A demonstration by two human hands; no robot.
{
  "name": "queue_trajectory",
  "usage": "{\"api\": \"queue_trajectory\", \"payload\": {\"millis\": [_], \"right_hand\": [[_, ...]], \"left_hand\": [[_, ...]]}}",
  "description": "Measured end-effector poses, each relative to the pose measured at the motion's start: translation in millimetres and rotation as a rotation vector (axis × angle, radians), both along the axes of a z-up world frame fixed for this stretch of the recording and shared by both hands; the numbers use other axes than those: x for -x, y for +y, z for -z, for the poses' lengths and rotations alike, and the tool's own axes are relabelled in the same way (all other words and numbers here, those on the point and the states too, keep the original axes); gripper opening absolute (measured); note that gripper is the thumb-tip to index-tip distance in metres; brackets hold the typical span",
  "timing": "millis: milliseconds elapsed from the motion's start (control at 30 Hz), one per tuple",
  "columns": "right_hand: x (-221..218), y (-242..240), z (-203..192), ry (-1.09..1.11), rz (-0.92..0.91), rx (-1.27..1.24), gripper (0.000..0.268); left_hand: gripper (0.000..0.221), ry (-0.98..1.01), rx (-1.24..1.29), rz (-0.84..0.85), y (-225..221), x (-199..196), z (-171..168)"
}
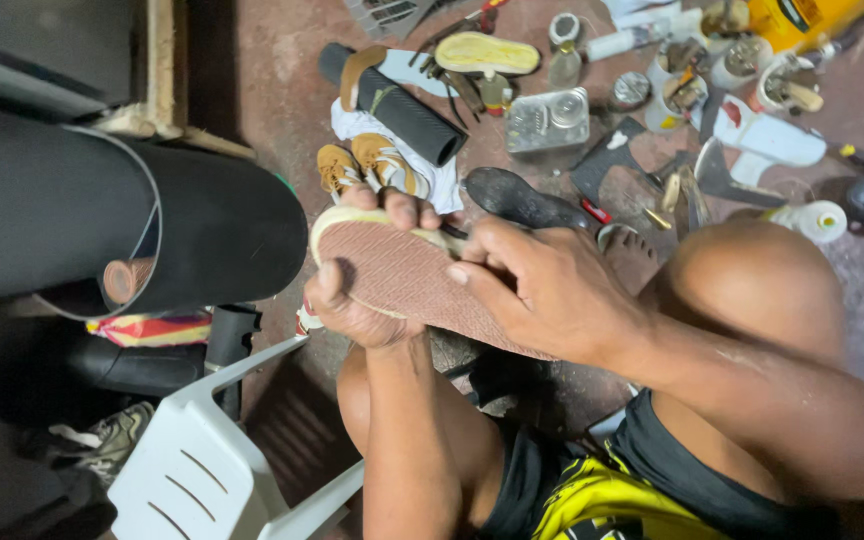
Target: The person attaches a new textured sole to a black shoe by aligning the pieces and hammering them together on a metal stand.
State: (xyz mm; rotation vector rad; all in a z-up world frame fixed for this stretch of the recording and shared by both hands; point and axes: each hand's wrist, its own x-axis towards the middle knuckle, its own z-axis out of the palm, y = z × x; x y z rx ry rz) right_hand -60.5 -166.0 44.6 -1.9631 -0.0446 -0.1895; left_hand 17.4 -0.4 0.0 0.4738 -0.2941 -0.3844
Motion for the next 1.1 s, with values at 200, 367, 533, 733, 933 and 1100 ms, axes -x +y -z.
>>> {"api": "queue_trajectory", "payload": {"millis": [200, 367, 533, 733, 933, 1100], "right_hand": [[-3.2, -0.6, 3.0, -0.054, -0.028, -0.001, 0.02], [-5.8, -0.8, 0.7, -0.036, -0.006, -0.017, 0.025], [-5.4, -3.1, -6.3, 0.095, -0.013, 0.021, 0.025], [4.1, -6.6, -10.5, 0.018, -0.068, 0.027, 0.02], [8.5, -6.6, -9.9, -0.043, -0.067, 0.11, 0.018], [5.7, -3.4, -10.1, 0.032, -0.048, 0.062, 0.019]], "left_hand": [[0.055, 0.009, 0.06, 0.033, -2.0, 3.5, 1.6], [0.054, 0.019, 0.081, 0.042, -3.8, 4.5, 3.5], [0.053, 0.038, 0.073, 0.01, -2.7, 6.1, 5.0], [0.048, -0.027, 0.143, -0.034, 3.0, 1.8, 2.4], [0.046, -0.053, 0.202, -0.038, 5.5, 3.7, 0.8], [0.045, -0.053, 0.188, -0.038, 5.9, 2.0, -0.6]]}}
